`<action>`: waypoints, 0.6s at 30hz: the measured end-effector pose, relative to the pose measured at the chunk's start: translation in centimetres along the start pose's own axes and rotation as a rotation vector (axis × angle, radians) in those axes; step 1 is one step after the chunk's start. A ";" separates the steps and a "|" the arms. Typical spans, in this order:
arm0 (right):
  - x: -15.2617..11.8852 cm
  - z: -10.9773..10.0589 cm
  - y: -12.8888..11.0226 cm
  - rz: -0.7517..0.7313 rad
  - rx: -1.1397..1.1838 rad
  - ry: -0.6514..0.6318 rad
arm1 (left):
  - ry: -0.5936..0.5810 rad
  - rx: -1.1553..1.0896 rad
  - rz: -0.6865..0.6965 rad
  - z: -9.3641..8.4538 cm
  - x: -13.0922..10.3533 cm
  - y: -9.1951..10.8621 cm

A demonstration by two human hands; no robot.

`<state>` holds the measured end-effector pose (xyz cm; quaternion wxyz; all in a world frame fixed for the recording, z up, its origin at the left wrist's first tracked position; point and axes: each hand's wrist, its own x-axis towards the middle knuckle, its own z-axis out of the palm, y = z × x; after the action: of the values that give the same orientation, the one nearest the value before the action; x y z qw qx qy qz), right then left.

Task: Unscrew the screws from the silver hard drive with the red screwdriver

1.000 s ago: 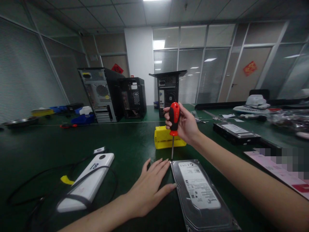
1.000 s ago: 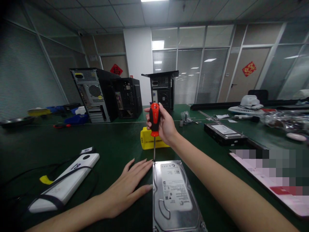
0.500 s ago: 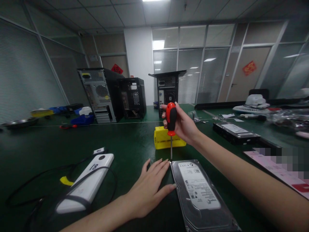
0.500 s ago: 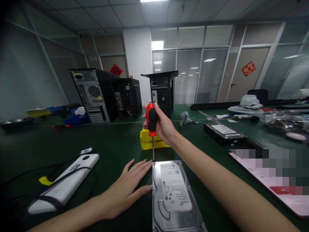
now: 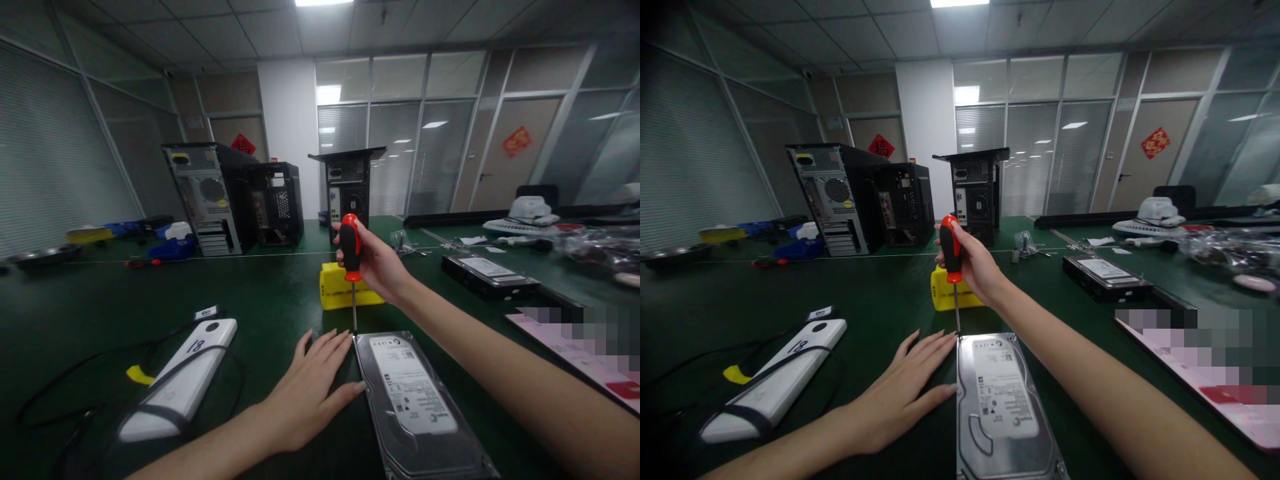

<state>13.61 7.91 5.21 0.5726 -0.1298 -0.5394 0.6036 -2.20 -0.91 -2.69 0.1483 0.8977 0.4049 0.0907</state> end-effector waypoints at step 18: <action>-0.1 0.5 -0.2 -0.023 -0.068 0.072 | -0.003 -0.006 -0.006 -0.4 0.0 0.1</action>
<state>13.39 7.52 5.46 0.5940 -0.1645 -0.5399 0.5733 -2.24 -0.96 -2.31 0.1520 0.8962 0.4069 0.0903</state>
